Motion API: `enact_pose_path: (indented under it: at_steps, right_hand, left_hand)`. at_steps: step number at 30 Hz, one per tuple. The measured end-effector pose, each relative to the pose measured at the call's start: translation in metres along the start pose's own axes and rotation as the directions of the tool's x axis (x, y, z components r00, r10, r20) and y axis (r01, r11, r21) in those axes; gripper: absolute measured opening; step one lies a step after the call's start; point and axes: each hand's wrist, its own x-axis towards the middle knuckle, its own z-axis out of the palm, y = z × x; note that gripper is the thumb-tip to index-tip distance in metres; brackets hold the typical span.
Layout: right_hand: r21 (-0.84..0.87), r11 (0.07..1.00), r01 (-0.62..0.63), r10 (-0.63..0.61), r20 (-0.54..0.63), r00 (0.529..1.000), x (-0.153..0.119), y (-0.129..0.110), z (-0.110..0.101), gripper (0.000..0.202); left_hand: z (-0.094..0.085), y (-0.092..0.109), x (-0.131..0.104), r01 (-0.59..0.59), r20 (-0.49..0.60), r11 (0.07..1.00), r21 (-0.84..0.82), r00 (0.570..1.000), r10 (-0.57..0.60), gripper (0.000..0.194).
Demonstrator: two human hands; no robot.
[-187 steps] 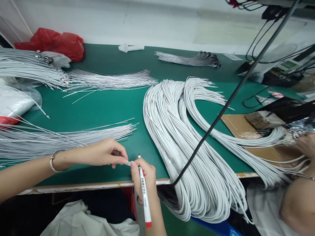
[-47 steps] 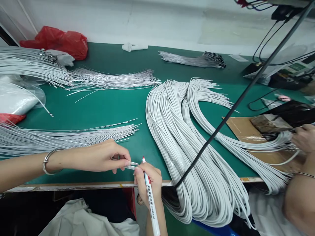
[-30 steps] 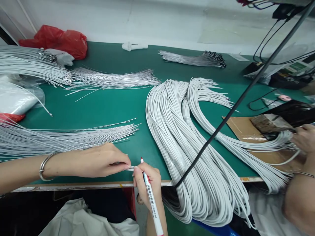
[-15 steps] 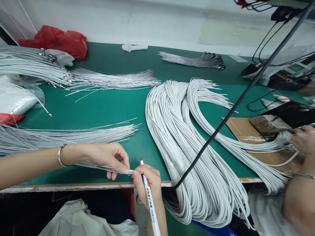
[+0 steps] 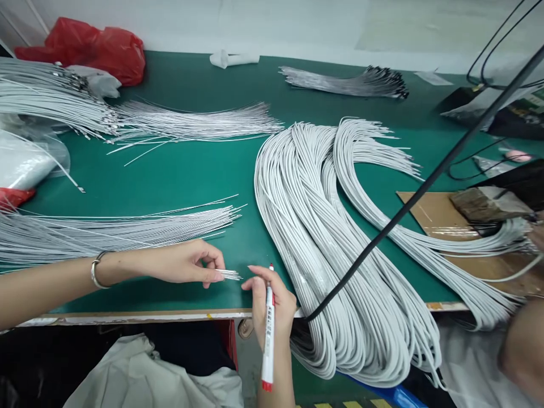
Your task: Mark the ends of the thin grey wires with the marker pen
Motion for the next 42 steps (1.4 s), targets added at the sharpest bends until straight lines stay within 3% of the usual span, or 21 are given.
enact_pose_path:
  at_steps: [4, 10, 15, 18, 21, 23, 26, 32, 38, 42]
  right_hand:
    - [-0.034, 0.999, 0.042, -0.040, 0.061, 0.997, -0.004, 0.000, 0.006, 0.020]
    - [0.128, 0.992, 0.016, -0.033, 0.133, 0.991, 0.000, -0.002, 0.013, 0.021]
    - [0.011, 0.997, 0.071, -0.072, 0.237, 0.969, 0.007, -0.002, 0.012, 0.027]
    - [-0.095, 0.991, 0.095, -0.078, 0.162, 0.984, 0.011, 0.004, 0.013, 0.022]
    - [-0.262, 0.961, 0.087, -0.084, 0.023, 0.996, 0.011, 0.009, 0.014, 0.023]
    - [-0.325, 0.940, 0.107, -0.127, -0.038, 0.991, 0.010, 0.012, 0.013, 0.027]
    - [-0.306, 0.934, 0.185, -0.208, -0.044, 0.977, 0.008, 0.012, 0.012, 0.027]
    - [-0.211, 0.916, 0.340, -0.320, 0.123, 0.939, 0.010, 0.007, 0.015, 0.048]
    - [-0.086, 0.965, 0.248, -0.234, 0.144, 0.961, 0.008, 0.003, 0.014, 0.042]
    - [-0.030, 0.990, 0.135, -0.131, 0.109, 0.985, 0.012, 0.000, 0.011, 0.014]
  left_hand:
    - [-0.005, 0.003, 0.002, 0.058, 0.041, 0.997, -0.047, 0.998, -0.056, 0.033]
    - [-0.008, 0.006, 0.002, 0.059, -0.024, 0.998, 0.023, 0.998, -0.058, 0.034]
    - [-0.007, 0.003, 0.003, 0.051, 0.002, 0.999, 0.000, 0.999, -0.051, 0.035]
    - [-0.011, -0.001, 0.006, -0.011, -0.119, 0.981, 0.196, 0.992, 0.035, 0.032]
    - [-0.015, -0.006, 0.011, -0.038, -0.269, 0.860, 0.509, 0.942, 0.201, 0.027]
    - [-0.017, -0.006, 0.013, -0.014, -0.313, 0.839, 0.544, 0.924, 0.219, 0.023]
    - [-0.017, 0.000, 0.013, -0.015, -0.329, 0.884, 0.467, 0.925, 0.190, 0.021]
    - [-0.011, 0.007, 0.010, -0.129, -0.257, 0.936, 0.329, 0.941, 0.220, 0.027]
    - [-0.014, 0.000, 0.012, -0.044, -0.121, 0.998, -0.052, 0.992, 0.038, 0.033]
    - [-0.015, -0.002, 0.014, -0.002, -0.043, 0.978, -0.207, 0.999, -0.007, 0.030]
